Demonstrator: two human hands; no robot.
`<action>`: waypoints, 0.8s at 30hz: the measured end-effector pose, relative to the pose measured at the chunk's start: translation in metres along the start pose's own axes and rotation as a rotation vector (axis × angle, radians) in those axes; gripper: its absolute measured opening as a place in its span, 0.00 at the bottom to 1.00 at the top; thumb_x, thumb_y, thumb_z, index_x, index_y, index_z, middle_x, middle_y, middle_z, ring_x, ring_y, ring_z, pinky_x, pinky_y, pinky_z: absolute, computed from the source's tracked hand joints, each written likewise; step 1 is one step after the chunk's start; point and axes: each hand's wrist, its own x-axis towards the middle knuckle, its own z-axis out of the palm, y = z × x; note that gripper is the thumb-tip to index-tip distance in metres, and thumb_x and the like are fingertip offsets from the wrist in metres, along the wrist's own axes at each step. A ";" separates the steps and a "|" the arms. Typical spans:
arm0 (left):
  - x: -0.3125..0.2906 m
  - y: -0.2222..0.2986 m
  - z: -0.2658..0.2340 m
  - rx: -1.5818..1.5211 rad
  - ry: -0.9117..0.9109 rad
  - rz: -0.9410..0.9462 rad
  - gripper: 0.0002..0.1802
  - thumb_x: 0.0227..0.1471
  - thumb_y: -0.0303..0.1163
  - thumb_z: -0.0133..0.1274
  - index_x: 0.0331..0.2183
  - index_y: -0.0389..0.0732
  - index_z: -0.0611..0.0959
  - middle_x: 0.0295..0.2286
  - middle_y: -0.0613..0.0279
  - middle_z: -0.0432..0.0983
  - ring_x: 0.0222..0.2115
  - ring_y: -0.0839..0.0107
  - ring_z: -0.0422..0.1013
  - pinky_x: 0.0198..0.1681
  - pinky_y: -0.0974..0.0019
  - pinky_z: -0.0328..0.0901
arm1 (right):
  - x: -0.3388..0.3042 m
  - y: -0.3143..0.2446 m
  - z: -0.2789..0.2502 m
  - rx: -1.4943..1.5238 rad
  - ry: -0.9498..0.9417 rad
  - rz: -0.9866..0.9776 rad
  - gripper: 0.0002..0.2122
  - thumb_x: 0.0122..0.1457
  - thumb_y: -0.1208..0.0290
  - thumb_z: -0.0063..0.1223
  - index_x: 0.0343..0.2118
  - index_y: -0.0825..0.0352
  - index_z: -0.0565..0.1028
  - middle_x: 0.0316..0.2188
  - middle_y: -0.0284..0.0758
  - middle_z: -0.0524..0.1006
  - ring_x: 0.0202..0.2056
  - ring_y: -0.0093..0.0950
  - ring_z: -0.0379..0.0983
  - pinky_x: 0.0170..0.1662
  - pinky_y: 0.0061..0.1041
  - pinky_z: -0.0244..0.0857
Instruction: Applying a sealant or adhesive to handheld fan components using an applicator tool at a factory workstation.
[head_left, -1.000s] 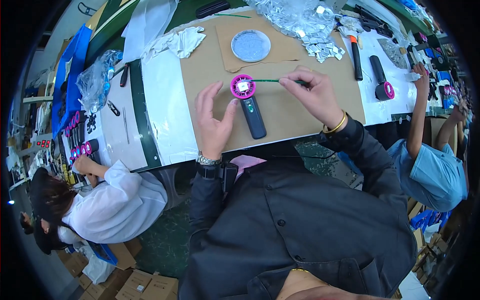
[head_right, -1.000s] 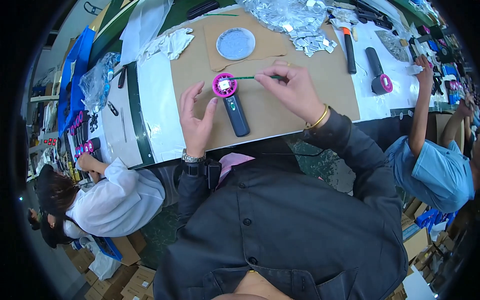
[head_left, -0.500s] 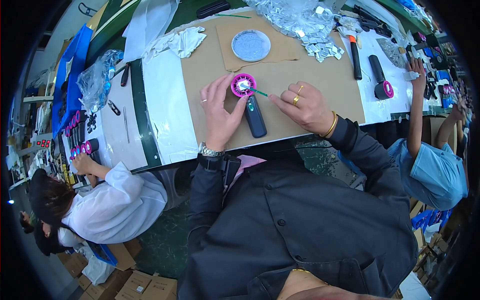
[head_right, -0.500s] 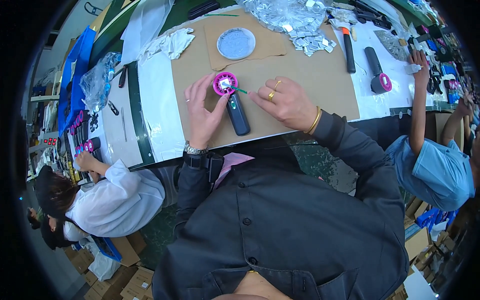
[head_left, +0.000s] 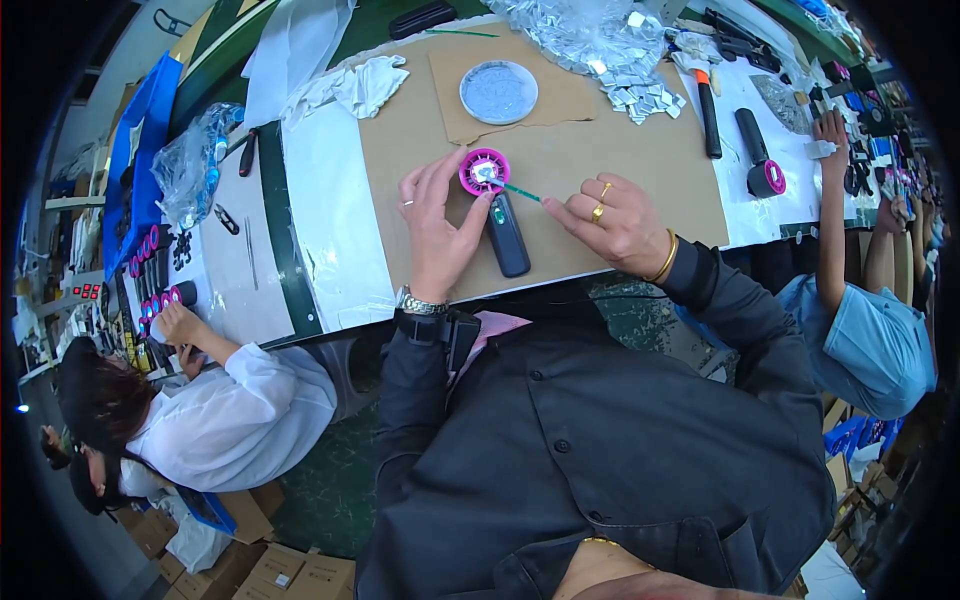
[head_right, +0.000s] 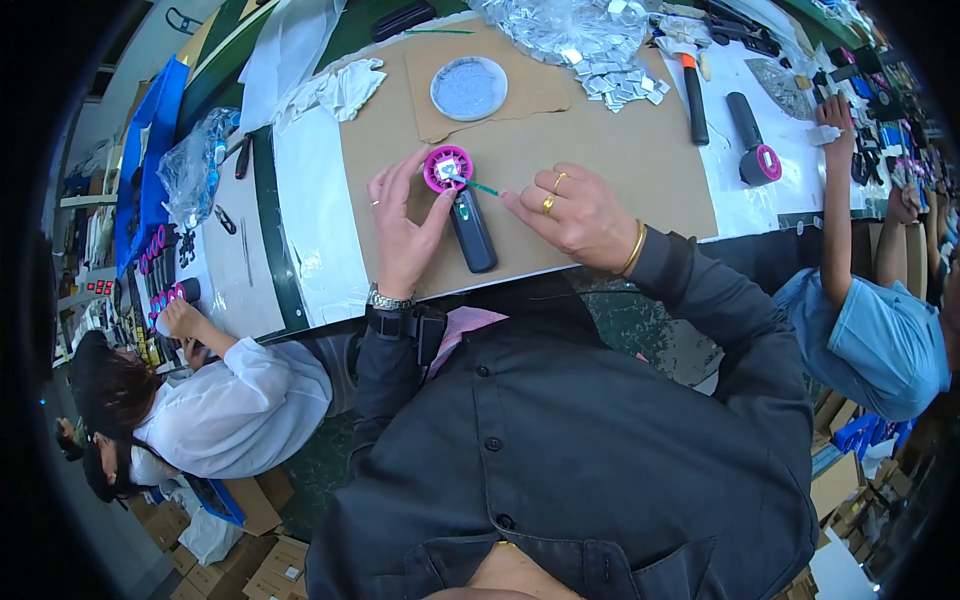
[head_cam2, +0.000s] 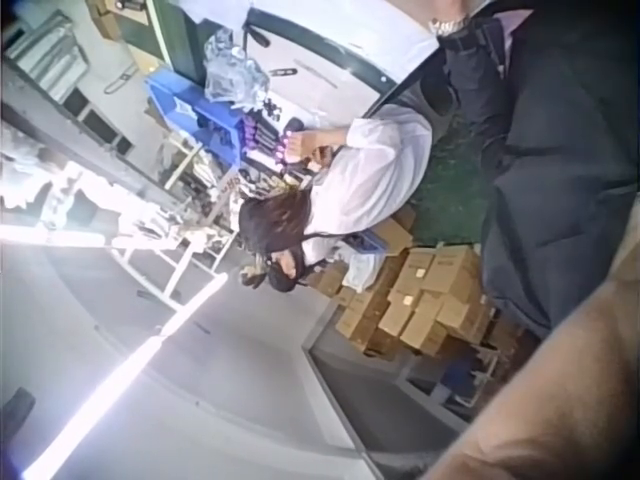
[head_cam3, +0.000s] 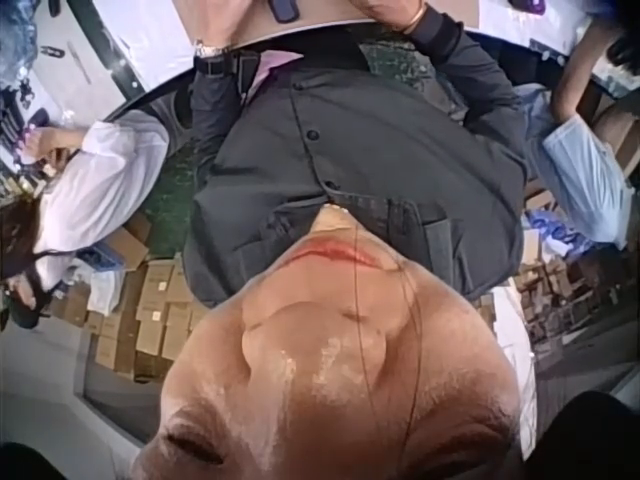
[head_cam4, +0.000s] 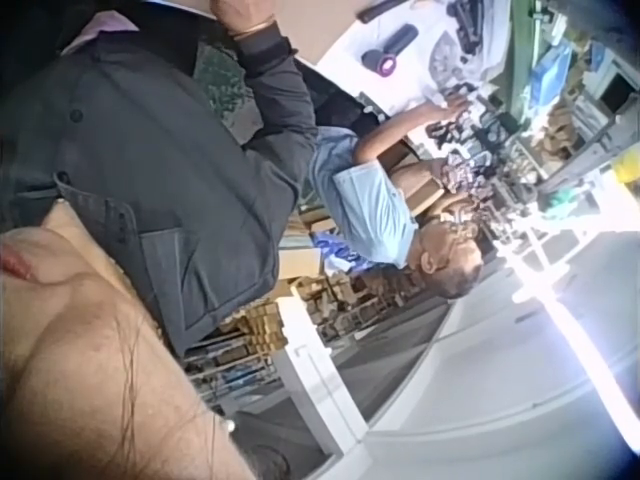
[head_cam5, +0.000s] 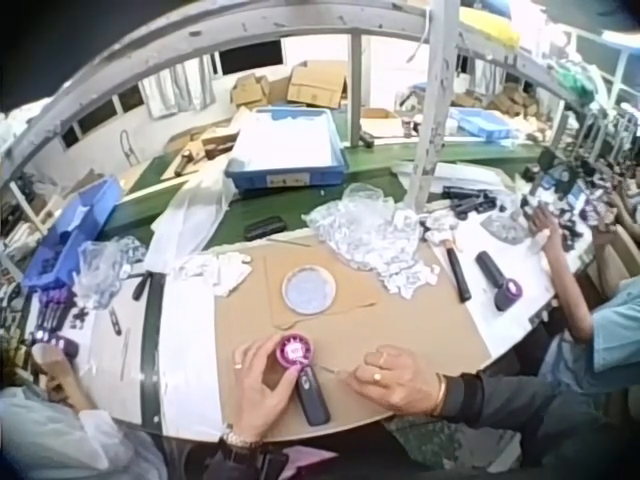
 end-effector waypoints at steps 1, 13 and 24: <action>-0.001 0.000 0.000 0.002 0.000 0.001 0.34 0.50 0.34 0.67 0.59 0.43 0.78 0.55 0.57 0.76 0.57 0.54 0.63 0.62 0.50 0.53 | 0.001 -0.001 0.000 0.069 0.049 0.055 0.19 0.47 0.78 0.61 0.46 0.71 0.82 0.27 0.31 0.70 0.29 0.28 0.71 0.31 0.30 0.65; -0.018 0.035 -0.004 0.022 0.094 -0.222 0.53 0.46 0.42 0.72 0.66 0.35 0.63 0.43 0.49 0.77 0.42 0.55 0.74 0.43 0.57 0.68 | 0.029 0.057 0.024 0.090 0.202 0.484 0.12 0.57 0.78 0.64 0.45 0.66 0.83 0.29 0.36 0.75 0.31 0.36 0.74 0.35 0.34 0.68; -0.022 0.058 0.011 0.182 -0.113 -0.392 0.60 0.49 0.42 0.66 0.70 0.35 0.48 0.28 0.46 0.80 0.26 0.47 0.77 0.31 0.49 0.69 | 0.013 0.053 0.016 0.060 0.219 0.494 0.06 0.59 0.73 0.63 0.38 0.65 0.84 0.36 0.36 0.79 0.36 0.38 0.77 0.40 0.35 0.71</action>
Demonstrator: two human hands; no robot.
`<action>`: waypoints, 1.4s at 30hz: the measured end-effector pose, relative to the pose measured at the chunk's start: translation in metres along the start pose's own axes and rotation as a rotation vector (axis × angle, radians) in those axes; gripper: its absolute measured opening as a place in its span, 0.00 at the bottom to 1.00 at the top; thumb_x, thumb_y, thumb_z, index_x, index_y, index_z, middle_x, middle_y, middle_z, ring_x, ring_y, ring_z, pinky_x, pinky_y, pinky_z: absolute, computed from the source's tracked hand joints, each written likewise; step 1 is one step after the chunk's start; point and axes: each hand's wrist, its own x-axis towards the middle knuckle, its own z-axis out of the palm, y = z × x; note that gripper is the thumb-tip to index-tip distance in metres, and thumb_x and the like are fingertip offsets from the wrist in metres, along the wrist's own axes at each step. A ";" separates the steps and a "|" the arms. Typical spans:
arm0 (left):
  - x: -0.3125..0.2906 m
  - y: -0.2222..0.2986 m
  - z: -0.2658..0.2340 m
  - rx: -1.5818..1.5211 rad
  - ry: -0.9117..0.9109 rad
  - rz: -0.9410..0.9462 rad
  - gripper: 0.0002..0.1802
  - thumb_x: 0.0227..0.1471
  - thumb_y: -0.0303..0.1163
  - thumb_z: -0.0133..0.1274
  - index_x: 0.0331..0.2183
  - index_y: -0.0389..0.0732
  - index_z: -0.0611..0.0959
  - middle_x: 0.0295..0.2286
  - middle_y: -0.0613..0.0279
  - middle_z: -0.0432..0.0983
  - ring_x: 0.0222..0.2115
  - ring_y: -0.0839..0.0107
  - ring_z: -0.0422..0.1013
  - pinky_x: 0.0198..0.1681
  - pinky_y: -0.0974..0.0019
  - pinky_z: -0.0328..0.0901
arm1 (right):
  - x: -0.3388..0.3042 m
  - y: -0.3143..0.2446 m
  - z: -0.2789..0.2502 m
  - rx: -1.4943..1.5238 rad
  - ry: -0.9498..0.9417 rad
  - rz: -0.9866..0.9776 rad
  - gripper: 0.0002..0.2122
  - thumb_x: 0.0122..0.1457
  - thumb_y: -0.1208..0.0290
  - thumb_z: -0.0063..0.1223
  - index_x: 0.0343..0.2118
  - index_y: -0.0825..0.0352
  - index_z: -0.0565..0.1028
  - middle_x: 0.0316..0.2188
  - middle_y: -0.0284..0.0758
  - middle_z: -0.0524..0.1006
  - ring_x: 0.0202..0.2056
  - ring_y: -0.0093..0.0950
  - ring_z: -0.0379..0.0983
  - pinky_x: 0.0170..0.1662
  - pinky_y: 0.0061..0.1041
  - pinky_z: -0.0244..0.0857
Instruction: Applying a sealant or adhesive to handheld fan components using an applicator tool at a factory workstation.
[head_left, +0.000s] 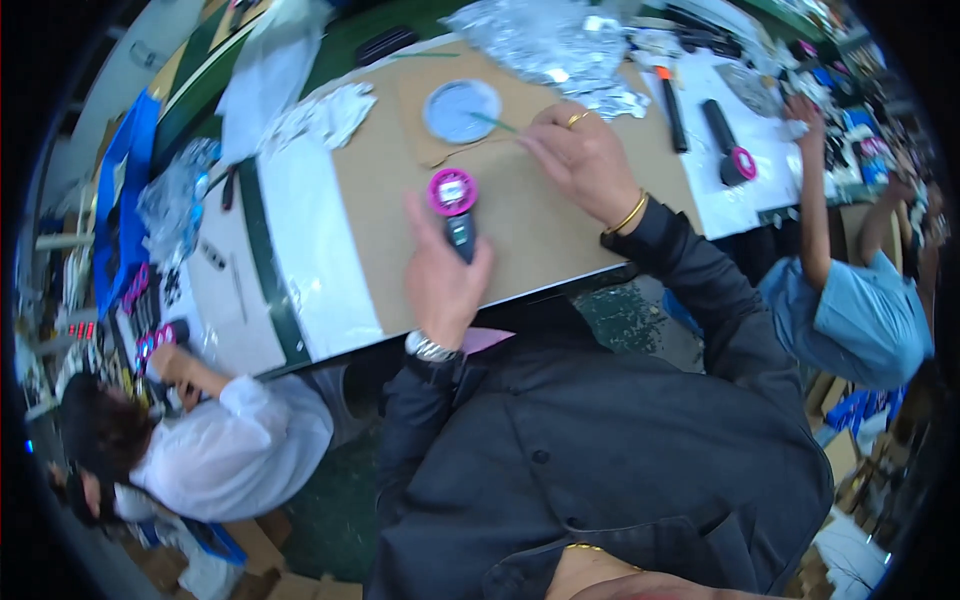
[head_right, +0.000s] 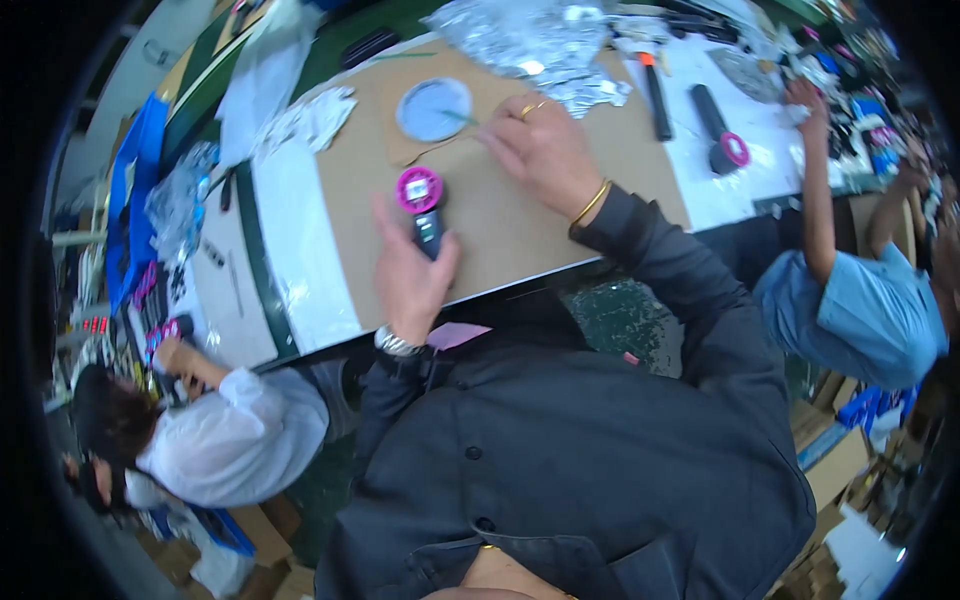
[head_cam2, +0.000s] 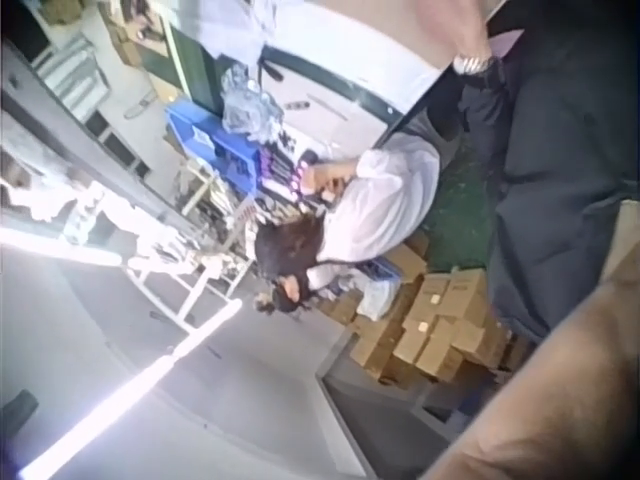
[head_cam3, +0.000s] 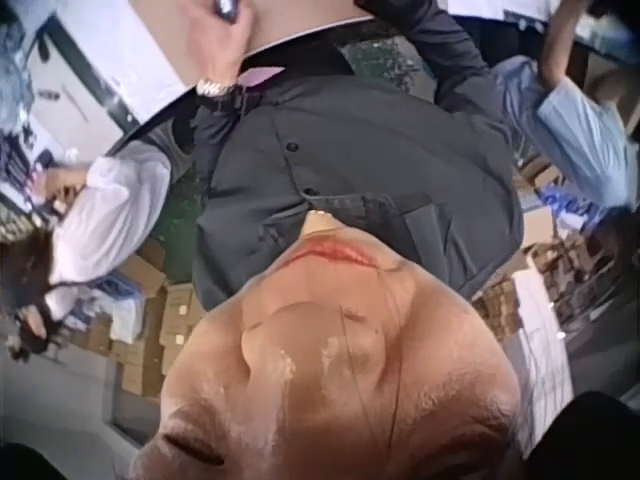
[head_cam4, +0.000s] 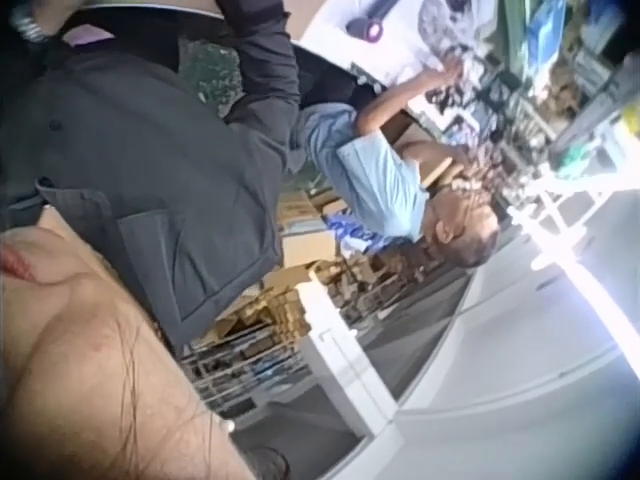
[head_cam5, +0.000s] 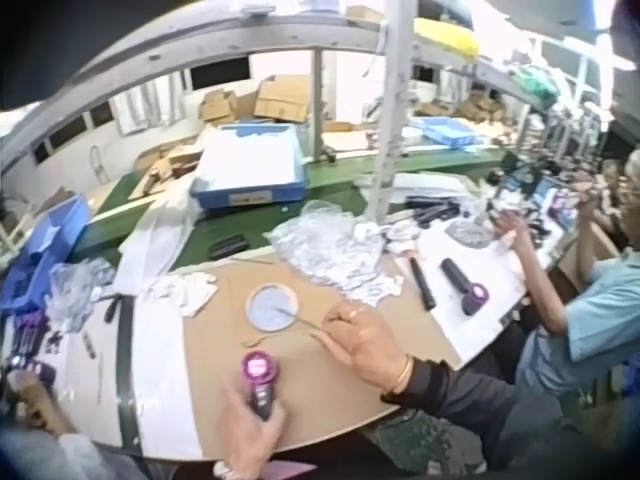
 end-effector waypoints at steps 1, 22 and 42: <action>-0.001 -0.004 -0.006 -0.008 0.034 -0.030 0.58 0.50 0.41 0.64 0.70 0.34 0.48 0.30 0.46 0.81 0.28 0.47 0.78 0.32 0.50 0.69 | -0.007 0.002 -0.011 -0.013 0.037 0.054 0.06 0.59 0.72 0.64 0.37 0.66 0.84 0.36 0.36 0.80 0.37 0.38 0.77 0.41 0.35 0.71; 0.007 -0.156 -0.134 0.304 0.508 0.023 0.51 0.51 0.44 0.68 0.67 0.34 0.61 0.39 0.44 0.80 0.39 0.48 0.78 0.40 0.50 0.71 | -0.132 0.174 -0.127 -0.403 0.238 0.724 0.24 0.62 0.56 0.65 0.52 0.73 0.79 0.44 0.46 0.82 0.43 0.37 0.79 0.49 0.34 0.72; -0.036 -0.071 -0.030 -0.116 0.198 0.258 0.42 0.57 0.47 0.63 0.66 0.39 0.66 0.29 0.53 0.79 0.30 0.52 0.76 0.34 0.54 0.68 | 0.021 -0.087 0.041 0.345 -0.473 -0.272 0.24 0.51 0.81 0.64 0.54 0.63 0.78 0.56 0.44 0.74 0.57 0.46 0.71 0.58 0.39 0.68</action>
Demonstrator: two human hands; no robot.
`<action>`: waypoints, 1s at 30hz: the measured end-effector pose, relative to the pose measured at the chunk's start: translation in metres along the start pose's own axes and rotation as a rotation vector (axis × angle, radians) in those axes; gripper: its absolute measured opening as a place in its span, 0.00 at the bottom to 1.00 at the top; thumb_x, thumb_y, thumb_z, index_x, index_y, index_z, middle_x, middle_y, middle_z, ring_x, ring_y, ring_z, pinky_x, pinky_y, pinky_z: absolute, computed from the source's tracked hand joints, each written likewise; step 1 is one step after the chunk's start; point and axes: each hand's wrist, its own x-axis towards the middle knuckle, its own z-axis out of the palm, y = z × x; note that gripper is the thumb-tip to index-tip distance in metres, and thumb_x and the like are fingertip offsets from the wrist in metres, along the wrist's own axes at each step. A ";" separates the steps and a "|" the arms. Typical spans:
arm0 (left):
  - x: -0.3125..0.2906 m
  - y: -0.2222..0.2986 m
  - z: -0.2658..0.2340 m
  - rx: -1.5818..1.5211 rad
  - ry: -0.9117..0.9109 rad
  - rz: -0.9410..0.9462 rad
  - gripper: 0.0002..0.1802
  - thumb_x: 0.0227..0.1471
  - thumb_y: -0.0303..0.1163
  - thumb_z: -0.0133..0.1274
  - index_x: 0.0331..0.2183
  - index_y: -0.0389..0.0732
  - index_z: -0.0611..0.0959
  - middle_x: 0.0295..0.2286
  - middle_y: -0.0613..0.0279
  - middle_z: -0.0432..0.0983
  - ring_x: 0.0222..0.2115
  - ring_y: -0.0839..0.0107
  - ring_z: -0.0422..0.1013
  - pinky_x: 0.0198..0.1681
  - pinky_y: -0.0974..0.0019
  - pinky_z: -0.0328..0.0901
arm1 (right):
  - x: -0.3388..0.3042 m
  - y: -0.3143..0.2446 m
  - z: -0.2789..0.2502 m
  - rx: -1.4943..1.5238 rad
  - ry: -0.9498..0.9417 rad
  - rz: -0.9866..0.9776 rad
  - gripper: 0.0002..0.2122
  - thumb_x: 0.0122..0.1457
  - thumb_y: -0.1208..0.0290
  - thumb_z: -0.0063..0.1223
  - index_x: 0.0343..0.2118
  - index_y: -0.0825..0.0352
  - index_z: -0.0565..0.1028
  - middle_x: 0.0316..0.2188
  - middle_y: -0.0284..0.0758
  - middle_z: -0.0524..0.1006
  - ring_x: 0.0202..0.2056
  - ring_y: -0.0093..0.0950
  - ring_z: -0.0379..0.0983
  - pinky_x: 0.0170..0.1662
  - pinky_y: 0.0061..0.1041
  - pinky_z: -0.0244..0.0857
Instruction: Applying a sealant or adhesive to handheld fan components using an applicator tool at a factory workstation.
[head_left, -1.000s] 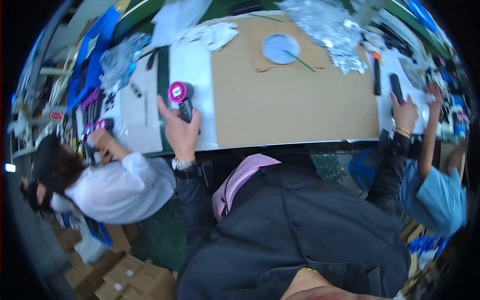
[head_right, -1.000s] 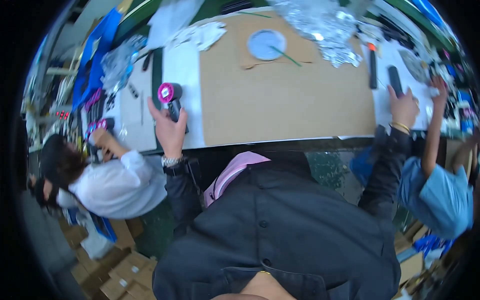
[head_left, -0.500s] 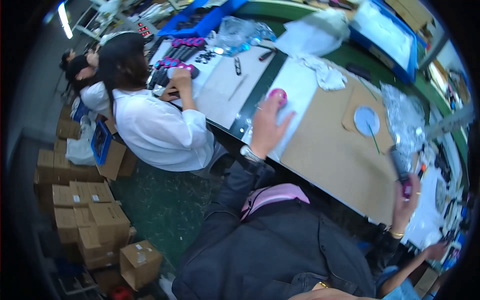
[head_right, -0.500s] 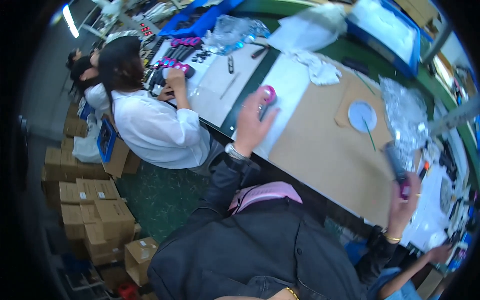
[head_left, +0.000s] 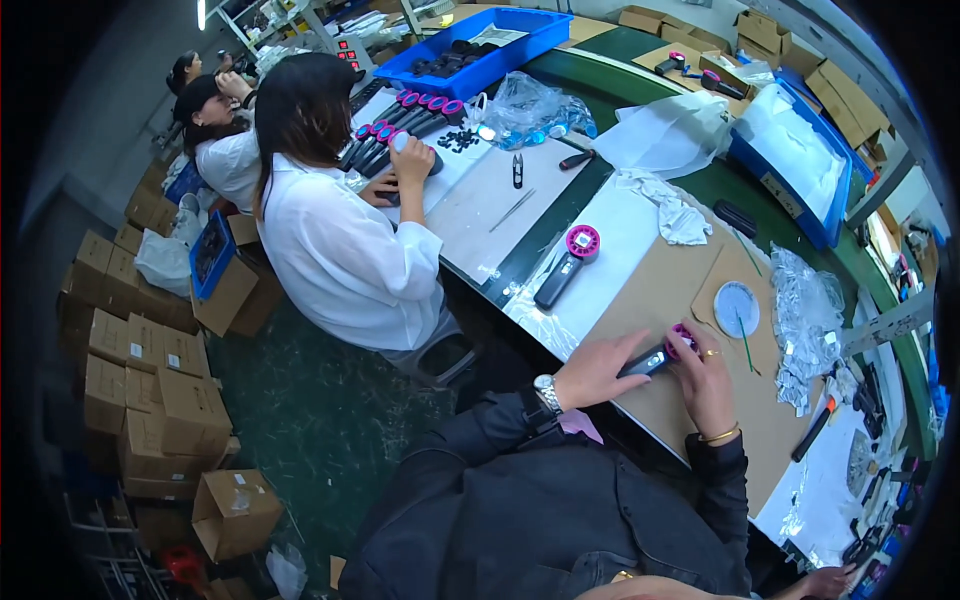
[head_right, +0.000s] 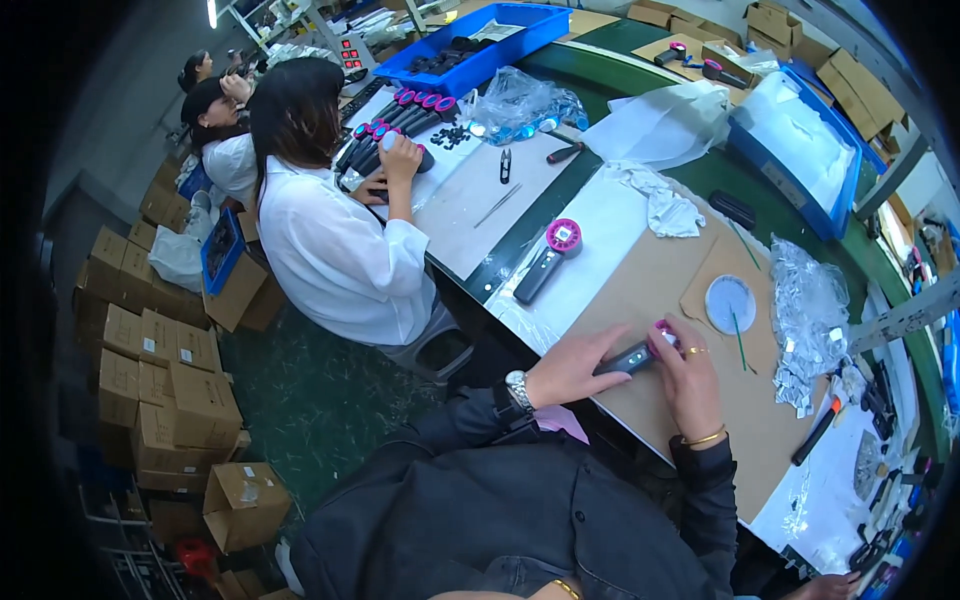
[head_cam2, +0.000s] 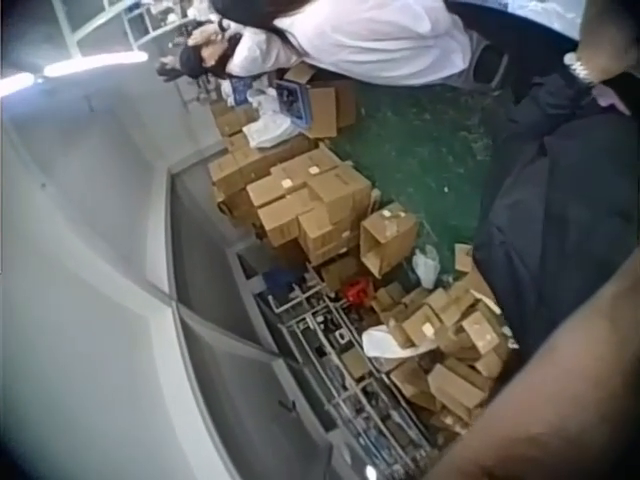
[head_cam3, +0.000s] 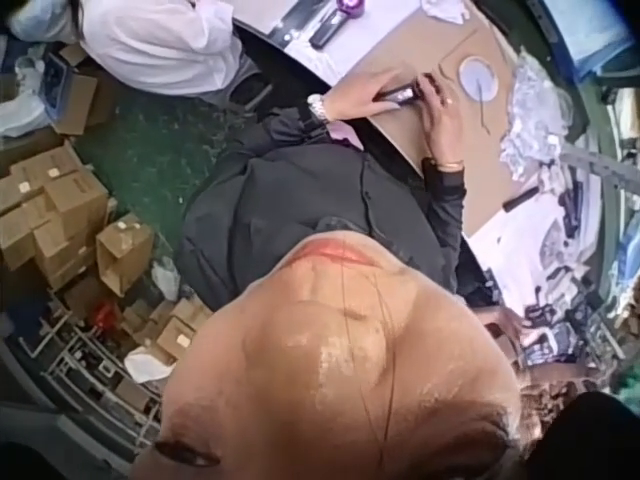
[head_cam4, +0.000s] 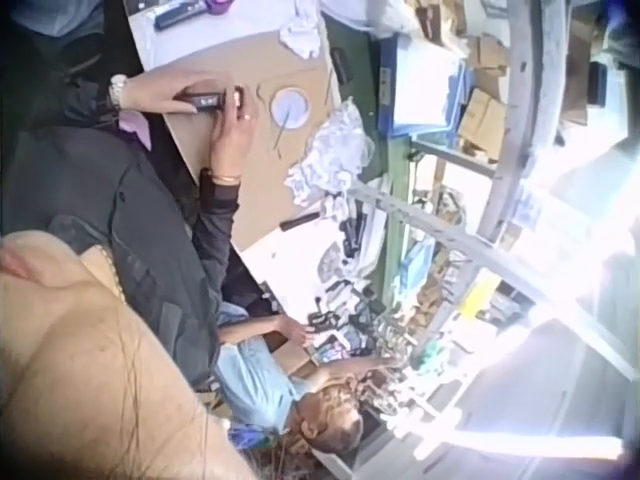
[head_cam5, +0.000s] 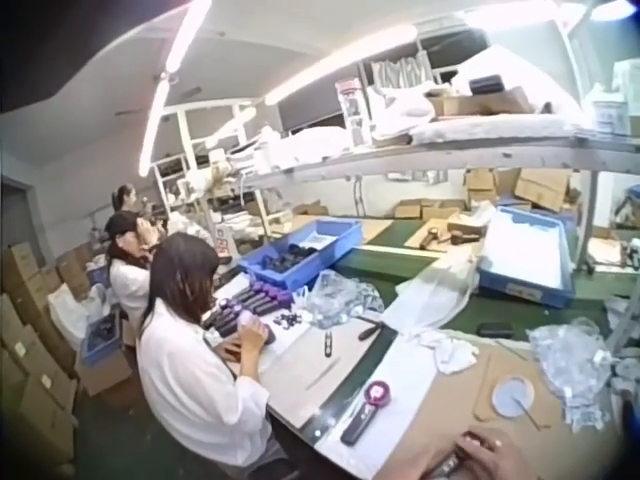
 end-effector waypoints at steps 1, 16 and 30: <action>-0.001 0.000 -0.001 0.010 -0.010 -0.006 0.42 0.57 0.47 0.63 0.66 0.39 0.66 0.29 0.53 0.79 0.30 0.52 0.76 0.34 0.54 0.68 | -0.002 -0.003 0.000 0.016 0.027 0.027 0.24 0.52 0.81 0.64 0.54 0.64 0.78 0.56 0.44 0.73 0.57 0.46 0.71 0.59 0.39 0.68; 0.010 0.015 0.001 -0.028 -0.266 -0.170 0.56 0.56 0.46 0.65 0.72 0.40 0.49 0.22 0.56 0.74 0.22 0.55 0.72 0.27 0.55 0.64 | -0.087 -0.022 0.005 0.251 0.164 0.358 0.17 0.57 0.82 0.61 0.50 0.71 0.78 0.48 0.45 0.79 0.49 0.45 0.77 0.54 0.36 0.71; 0.020 0.014 -0.002 -0.006 -0.292 -0.189 0.58 0.56 0.46 0.65 0.72 0.40 0.46 0.22 0.56 0.76 0.21 0.55 0.73 0.26 0.55 0.65 | -0.087 -0.010 0.002 0.215 0.102 0.308 0.13 0.55 0.82 0.61 0.45 0.73 0.80 0.49 0.44 0.78 0.50 0.45 0.74 0.54 0.37 0.69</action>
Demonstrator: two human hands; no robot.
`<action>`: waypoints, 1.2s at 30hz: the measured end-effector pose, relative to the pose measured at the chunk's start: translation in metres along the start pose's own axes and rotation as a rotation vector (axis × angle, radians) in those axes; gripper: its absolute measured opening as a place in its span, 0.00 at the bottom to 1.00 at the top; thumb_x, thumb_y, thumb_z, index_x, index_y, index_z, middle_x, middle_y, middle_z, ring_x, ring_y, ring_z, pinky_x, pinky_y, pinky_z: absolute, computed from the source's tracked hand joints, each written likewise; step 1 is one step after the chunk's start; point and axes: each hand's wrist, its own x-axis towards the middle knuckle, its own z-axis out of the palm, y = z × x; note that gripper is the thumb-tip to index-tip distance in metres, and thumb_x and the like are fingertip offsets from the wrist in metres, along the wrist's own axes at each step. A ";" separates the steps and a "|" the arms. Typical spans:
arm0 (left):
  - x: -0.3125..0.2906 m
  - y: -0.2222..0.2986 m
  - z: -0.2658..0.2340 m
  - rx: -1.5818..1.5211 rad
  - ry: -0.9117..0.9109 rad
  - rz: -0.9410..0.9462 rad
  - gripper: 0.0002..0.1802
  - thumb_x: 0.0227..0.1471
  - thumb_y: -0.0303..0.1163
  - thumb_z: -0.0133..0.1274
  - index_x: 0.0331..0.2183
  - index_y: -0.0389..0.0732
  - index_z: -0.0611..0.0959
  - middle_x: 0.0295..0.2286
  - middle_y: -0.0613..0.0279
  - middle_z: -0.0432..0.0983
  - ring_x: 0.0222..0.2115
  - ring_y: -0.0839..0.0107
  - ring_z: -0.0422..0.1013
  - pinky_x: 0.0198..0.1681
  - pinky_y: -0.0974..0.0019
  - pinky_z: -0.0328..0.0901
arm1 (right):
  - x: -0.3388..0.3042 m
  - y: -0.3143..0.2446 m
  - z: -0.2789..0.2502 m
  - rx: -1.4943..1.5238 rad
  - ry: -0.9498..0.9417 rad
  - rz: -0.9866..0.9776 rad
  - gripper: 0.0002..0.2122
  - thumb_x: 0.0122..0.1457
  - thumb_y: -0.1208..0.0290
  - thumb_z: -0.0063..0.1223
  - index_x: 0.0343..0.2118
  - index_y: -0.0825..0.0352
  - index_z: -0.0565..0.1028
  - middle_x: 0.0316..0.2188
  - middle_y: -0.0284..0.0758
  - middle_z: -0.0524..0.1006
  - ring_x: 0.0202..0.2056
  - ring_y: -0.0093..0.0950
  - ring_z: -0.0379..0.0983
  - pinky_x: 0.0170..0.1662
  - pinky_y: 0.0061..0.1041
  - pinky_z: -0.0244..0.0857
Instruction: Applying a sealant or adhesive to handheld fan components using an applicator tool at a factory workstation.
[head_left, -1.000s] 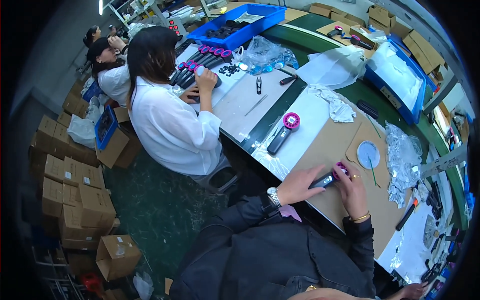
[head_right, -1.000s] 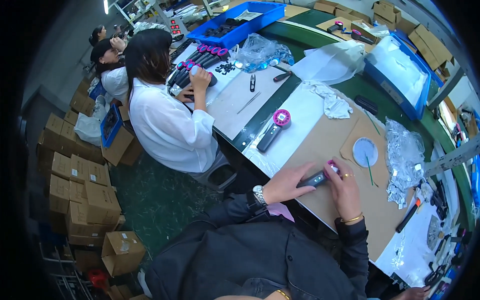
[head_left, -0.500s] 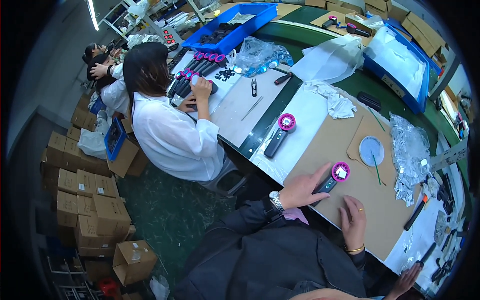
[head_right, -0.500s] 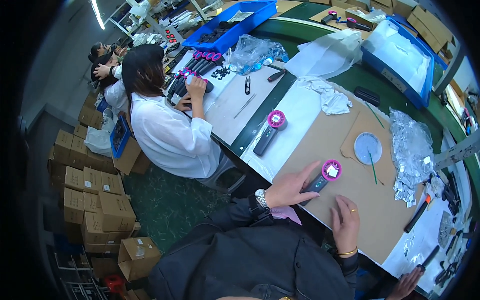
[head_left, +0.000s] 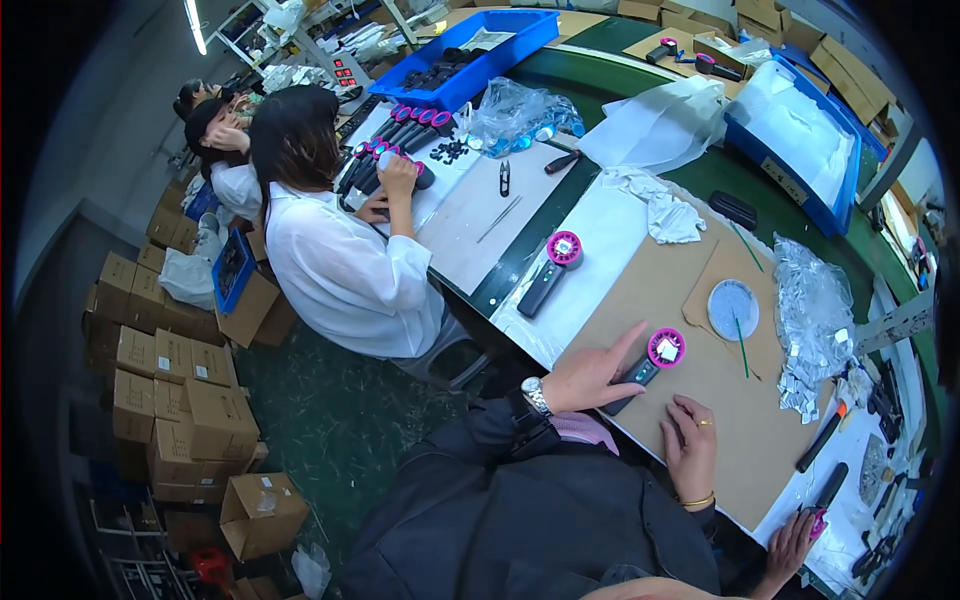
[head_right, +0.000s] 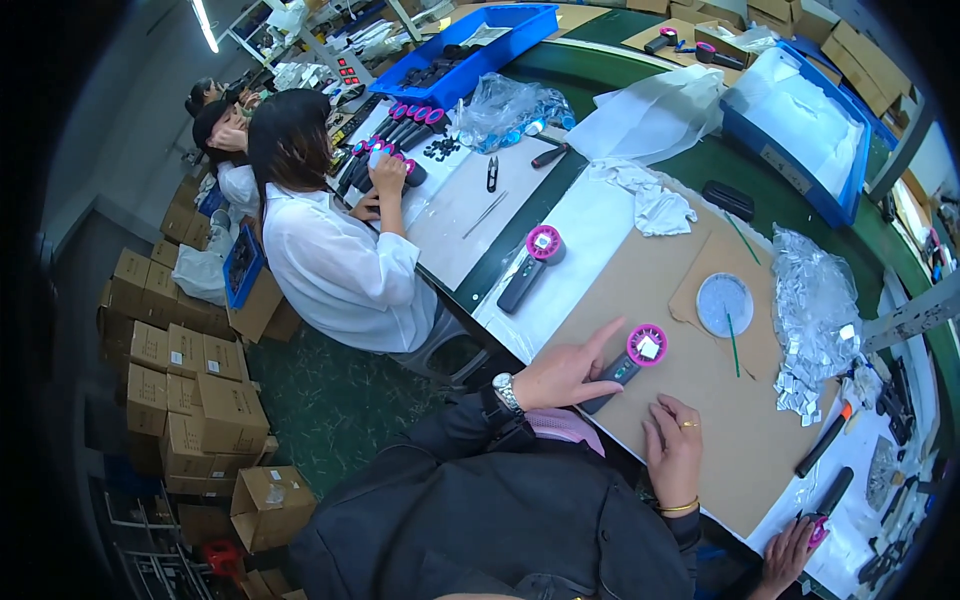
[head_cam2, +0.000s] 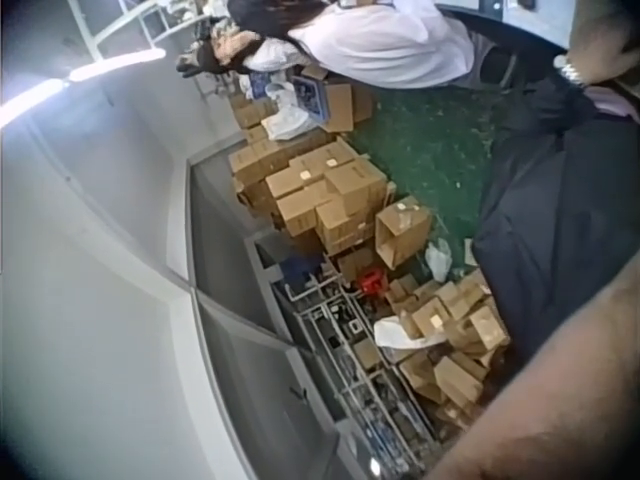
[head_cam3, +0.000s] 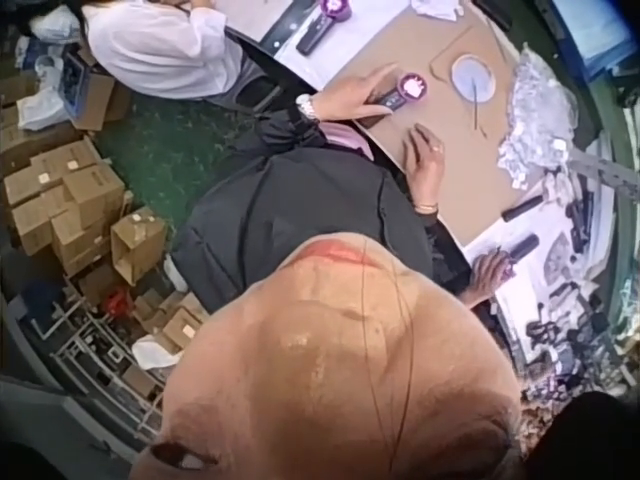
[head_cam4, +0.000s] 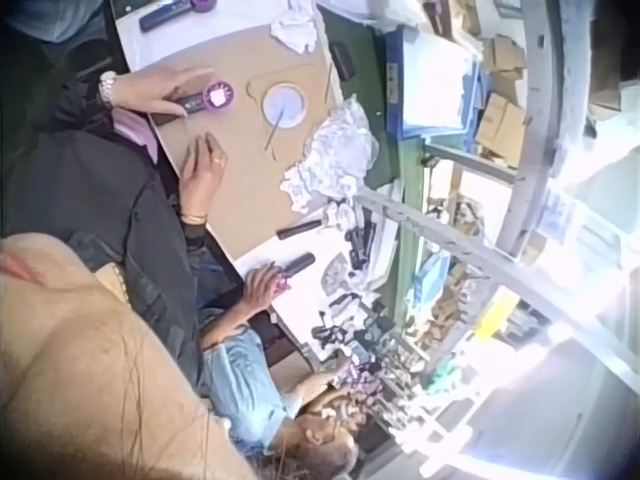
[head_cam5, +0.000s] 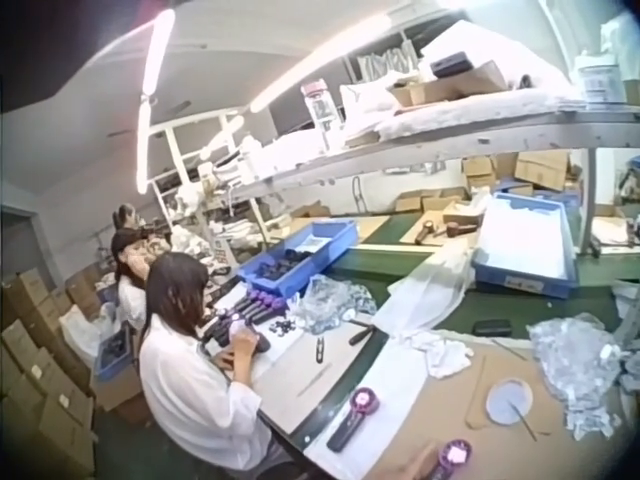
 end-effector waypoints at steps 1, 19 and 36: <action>-0.001 0.001 -0.002 0.011 0.002 0.005 0.58 0.57 0.47 0.65 0.72 0.41 0.46 0.22 0.56 0.76 0.21 0.55 0.73 0.26 0.55 0.65 | -0.001 -0.001 0.001 -0.001 -0.003 0.001 0.13 0.55 0.82 0.61 0.45 0.73 0.80 0.49 0.44 0.78 0.50 0.45 0.74 0.54 0.37 0.69; 0.029 0.003 -0.044 0.124 0.119 0.177 0.32 0.53 0.35 0.68 0.58 0.40 0.78 0.33 0.58 0.78 0.27 0.63 0.75 0.30 0.62 0.69 | -0.004 0.005 0.010 -0.064 0.028 0.018 0.13 0.58 0.79 0.61 0.46 0.70 0.80 0.50 0.43 0.78 0.50 0.44 0.74 0.54 0.38 0.69; 0.084 0.015 -0.025 0.076 -0.052 0.560 0.20 0.51 0.28 0.65 0.47 0.40 0.83 0.42 0.55 0.75 0.38 0.57 0.73 0.43 0.56 0.70 | 0.035 0.004 -0.049 -0.441 0.296 0.043 0.14 0.57 0.73 0.65 0.47 0.66 0.81 0.41 0.41 0.80 0.43 0.43 0.77 0.46 0.37 0.72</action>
